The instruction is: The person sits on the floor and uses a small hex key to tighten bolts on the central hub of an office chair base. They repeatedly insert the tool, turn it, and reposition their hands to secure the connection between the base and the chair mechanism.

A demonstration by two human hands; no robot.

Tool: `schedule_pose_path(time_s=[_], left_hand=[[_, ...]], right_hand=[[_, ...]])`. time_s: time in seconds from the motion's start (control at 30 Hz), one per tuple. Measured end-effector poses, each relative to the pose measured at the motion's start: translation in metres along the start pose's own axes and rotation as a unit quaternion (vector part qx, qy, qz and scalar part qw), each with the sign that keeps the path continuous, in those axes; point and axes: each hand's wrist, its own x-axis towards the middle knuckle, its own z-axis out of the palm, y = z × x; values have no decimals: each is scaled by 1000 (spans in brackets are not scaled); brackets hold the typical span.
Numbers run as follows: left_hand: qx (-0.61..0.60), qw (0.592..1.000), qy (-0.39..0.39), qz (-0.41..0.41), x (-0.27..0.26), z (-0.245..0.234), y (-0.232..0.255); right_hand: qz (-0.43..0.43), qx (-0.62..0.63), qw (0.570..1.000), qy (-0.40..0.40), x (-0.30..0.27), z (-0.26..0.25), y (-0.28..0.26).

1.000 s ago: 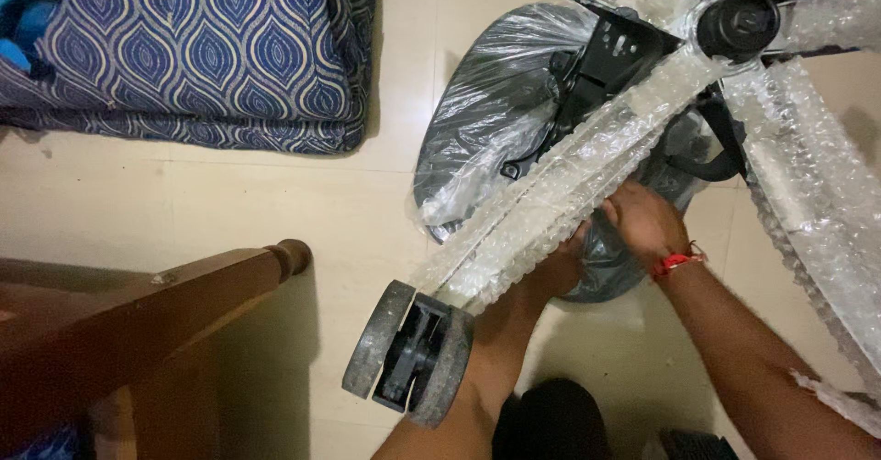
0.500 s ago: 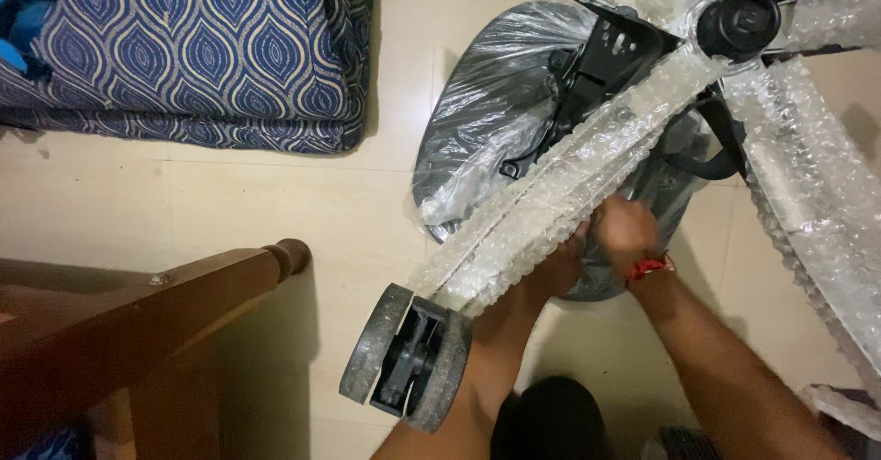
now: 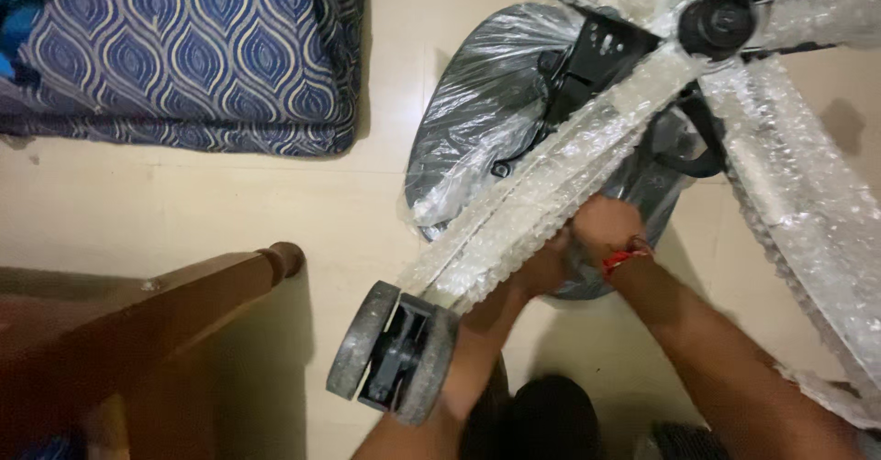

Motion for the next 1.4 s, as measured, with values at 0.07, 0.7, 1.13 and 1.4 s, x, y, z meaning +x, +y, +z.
schedule_pose_path(time_s=[0.07,0.7,1.13,1.4], left_hand=[[-73,996,56,6,-8,-4,-10],[-207,940,192,-189,32,-44,-75],[-258,925,248,-128,21,-55,-37],[-211,931,293,-61,-9,-40,-23]], right_hand=[[35,73,996,25,2,6,0],[227,357,744,517,34,60,-66],[298,934,194,41,79,77,-6],[121,911,391,-59,11,43,20]])
